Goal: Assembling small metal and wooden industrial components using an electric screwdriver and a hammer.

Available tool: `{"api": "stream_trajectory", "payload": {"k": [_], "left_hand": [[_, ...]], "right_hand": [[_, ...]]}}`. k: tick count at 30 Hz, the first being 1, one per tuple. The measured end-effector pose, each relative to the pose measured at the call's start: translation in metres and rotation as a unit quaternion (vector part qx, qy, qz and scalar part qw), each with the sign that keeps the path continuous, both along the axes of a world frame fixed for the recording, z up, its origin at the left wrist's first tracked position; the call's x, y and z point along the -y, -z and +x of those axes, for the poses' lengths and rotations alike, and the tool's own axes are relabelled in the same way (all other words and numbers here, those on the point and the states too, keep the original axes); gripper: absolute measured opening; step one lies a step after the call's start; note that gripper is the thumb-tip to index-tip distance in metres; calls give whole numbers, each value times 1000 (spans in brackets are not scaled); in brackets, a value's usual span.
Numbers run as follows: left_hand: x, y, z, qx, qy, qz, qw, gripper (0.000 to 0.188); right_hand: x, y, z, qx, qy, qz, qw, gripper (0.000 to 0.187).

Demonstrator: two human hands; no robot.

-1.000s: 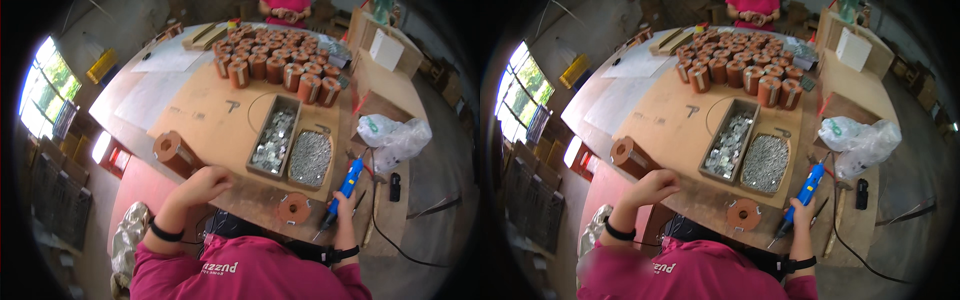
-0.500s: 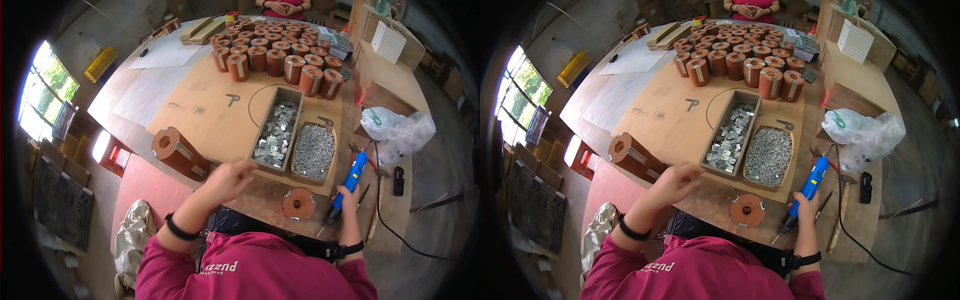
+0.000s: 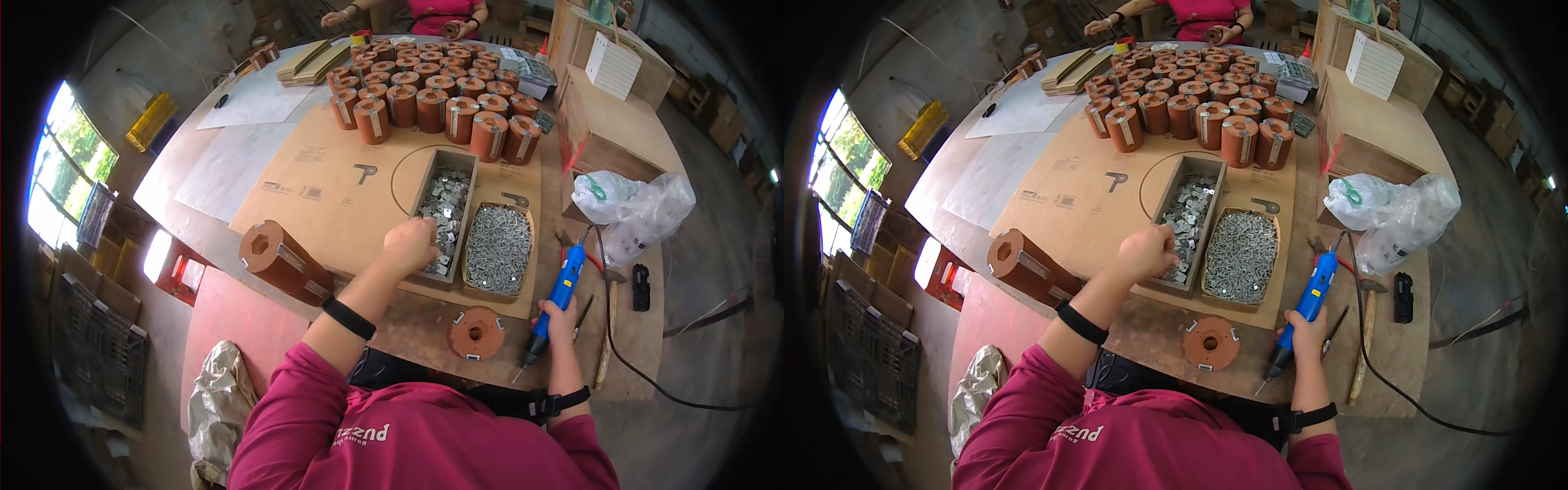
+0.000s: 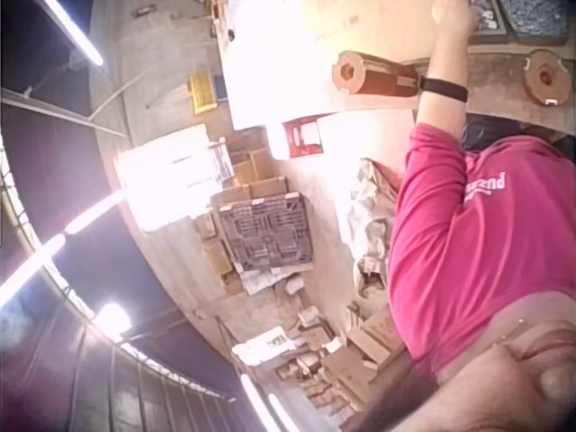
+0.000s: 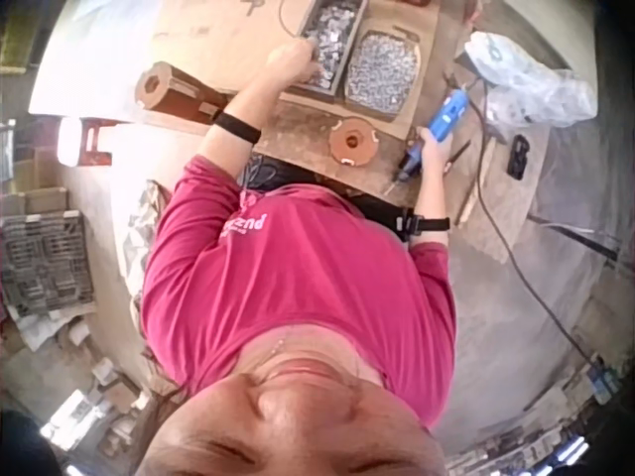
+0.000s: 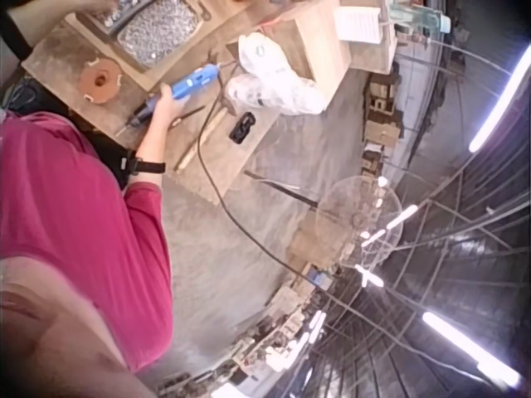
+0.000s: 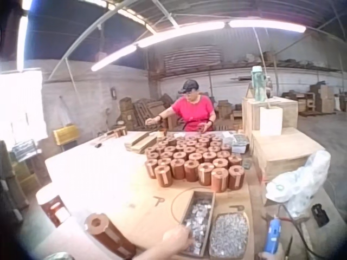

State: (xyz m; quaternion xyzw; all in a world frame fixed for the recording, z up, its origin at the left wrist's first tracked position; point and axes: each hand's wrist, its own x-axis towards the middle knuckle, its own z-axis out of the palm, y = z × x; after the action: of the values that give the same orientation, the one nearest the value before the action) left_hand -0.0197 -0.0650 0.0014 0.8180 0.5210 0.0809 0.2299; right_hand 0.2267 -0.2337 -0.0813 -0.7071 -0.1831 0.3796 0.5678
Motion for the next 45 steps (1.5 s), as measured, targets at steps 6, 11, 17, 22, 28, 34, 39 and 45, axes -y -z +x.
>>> {"api": "stream_trajectory", "payload": {"k": [6,11,17,22,28,34,39,45], "left_hand": [[-8,-12,-14,224,-15,-61,973,18],[38,-50,5,461,65,-295,835,6],[79,-35,26,289,195,-236,907,7],[77,-12,31,269,203,-152,929,9],[72,21,33,327,116,-271,898,11],[70,10,33,259,120,-296,912,11],[78,29,34,338,107,-244,903,13],[90,21,32,320,117,-194,920,8]], "right_hand": [[2,-5,-3,-11,2,-2,1000,42],[1,-1,0,-15,9,6,1000,42],[-1,1,-1,-16,5,16,1000,45],[1,-1,-1,-13,8,14,1000,43],[1,-3,-3,-20,8,11,1000,42],[0,-2,-3,-19,20,11,1000,43],[-2,-1,-3,-11,16,19,1000,43],[-1,-4,-3,3,17,9,1000,42]]}}
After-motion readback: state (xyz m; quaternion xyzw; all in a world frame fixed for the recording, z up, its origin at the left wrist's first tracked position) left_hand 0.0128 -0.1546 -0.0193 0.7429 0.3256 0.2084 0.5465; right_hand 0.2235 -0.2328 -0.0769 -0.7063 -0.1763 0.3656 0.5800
